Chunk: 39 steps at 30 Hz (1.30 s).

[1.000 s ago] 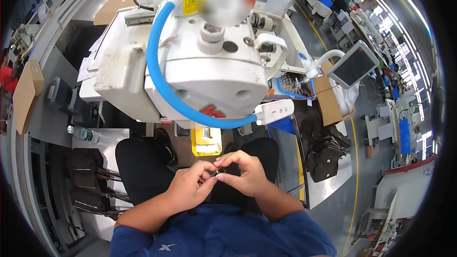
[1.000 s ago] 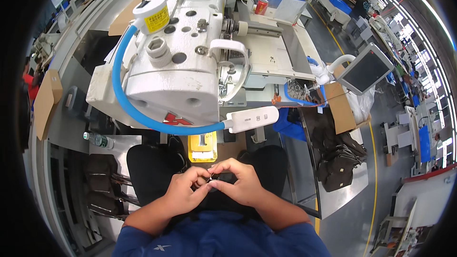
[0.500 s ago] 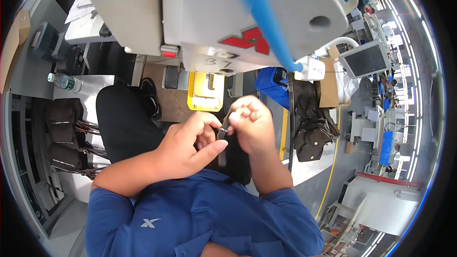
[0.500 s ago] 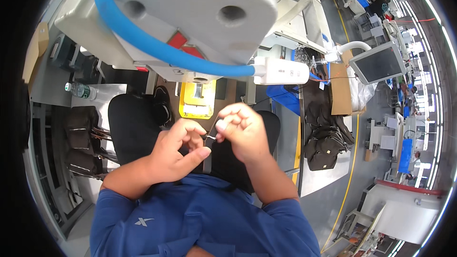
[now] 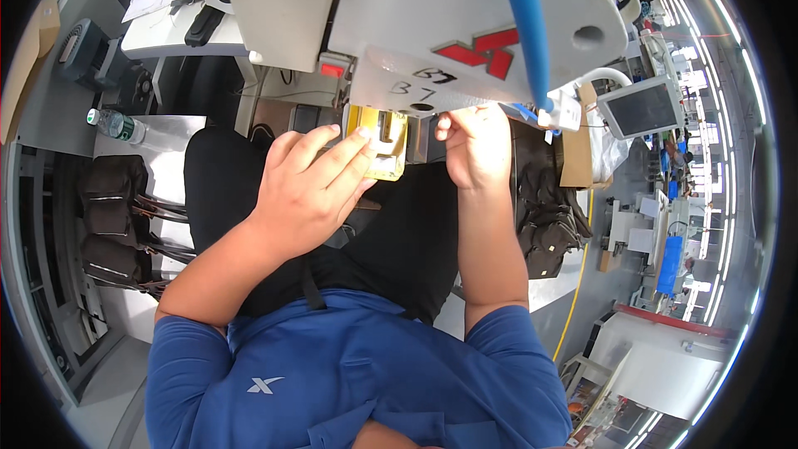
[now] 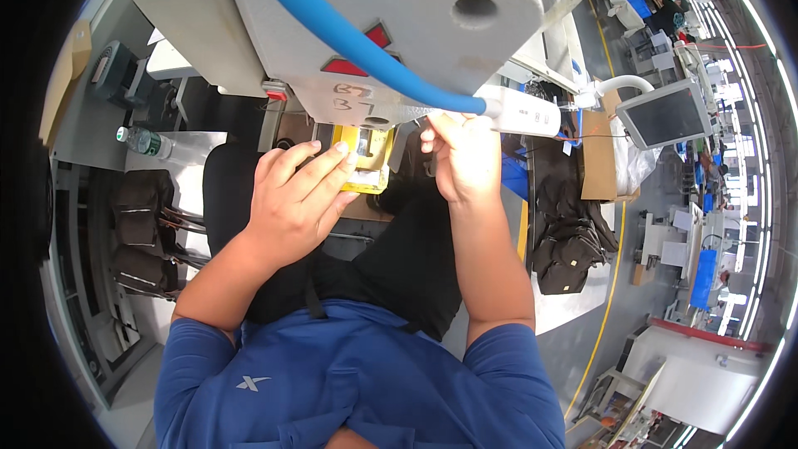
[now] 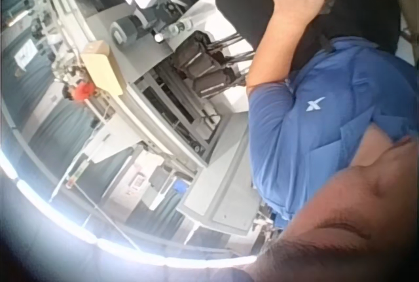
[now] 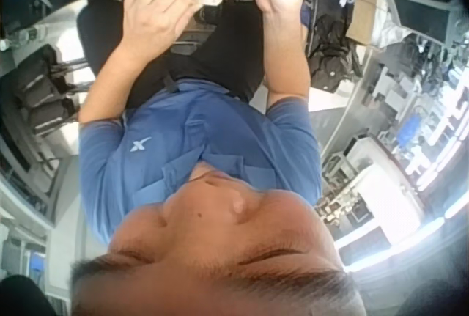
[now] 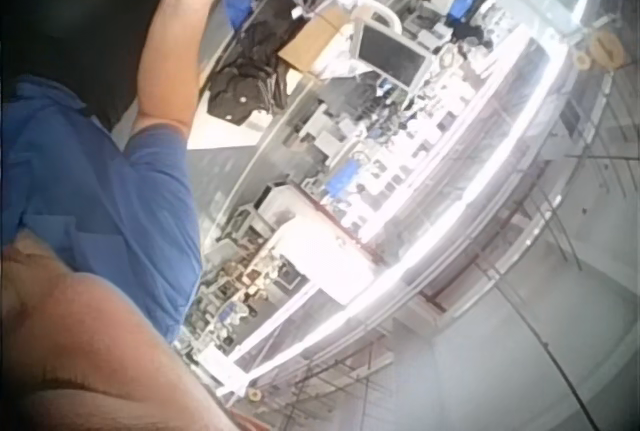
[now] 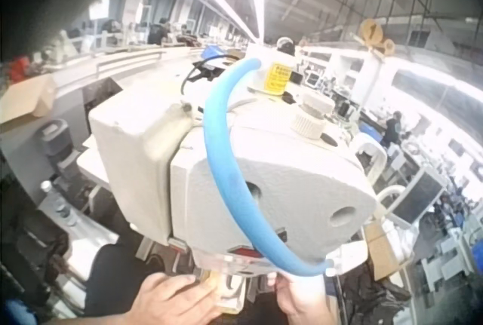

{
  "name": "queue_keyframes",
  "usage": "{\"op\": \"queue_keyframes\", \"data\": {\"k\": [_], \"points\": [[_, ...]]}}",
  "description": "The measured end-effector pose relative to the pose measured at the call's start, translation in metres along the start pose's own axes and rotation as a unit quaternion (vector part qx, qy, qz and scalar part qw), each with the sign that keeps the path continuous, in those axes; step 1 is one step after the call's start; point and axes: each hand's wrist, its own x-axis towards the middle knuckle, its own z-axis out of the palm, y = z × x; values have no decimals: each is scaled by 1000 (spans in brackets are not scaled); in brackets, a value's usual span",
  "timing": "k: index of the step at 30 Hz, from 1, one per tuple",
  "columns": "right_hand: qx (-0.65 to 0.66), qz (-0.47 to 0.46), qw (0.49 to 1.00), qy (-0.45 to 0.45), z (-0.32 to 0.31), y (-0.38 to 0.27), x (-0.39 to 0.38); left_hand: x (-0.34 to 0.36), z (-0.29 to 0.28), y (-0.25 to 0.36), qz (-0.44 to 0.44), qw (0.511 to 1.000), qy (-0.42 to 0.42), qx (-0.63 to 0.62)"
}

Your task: The person sews a fabric pouch using a sewing machine, unzips the pouch to look inside, folds a strap through a metal ring, stitches the strap on the machine, and positions another pouch under the machine clamp to sew it.

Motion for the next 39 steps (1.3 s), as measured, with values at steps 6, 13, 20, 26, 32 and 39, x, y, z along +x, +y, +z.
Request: {"op": "queue_keyframes", "data": {"k": [6, 13, 20, 26, 32, 39], "points": [[-8, 17, 1000, -5, 6, 11, 3, -1, -3, -3, -1, 1000, -14, 7], [-48, -125, 988, -73, 17, 11, 15, -3, -1, -5, -7, 998, -52, -19], [-468, -251, 844, -82, 16, 20, 38, 2, -2, -15, -1, 996, -68, -50], [-474, -261, 836, -92, 13, 37, 35, 9, -4, -14, 0, 997, -66, -38], [-508, -176, 832, -137, 27, 12, 20, 20, -8, -5, 1, 993, -115, -8], [-373, -93, 902, -197, 25, 7, 14, 27, -8, 0, 20, 991, -127, 30]]}}
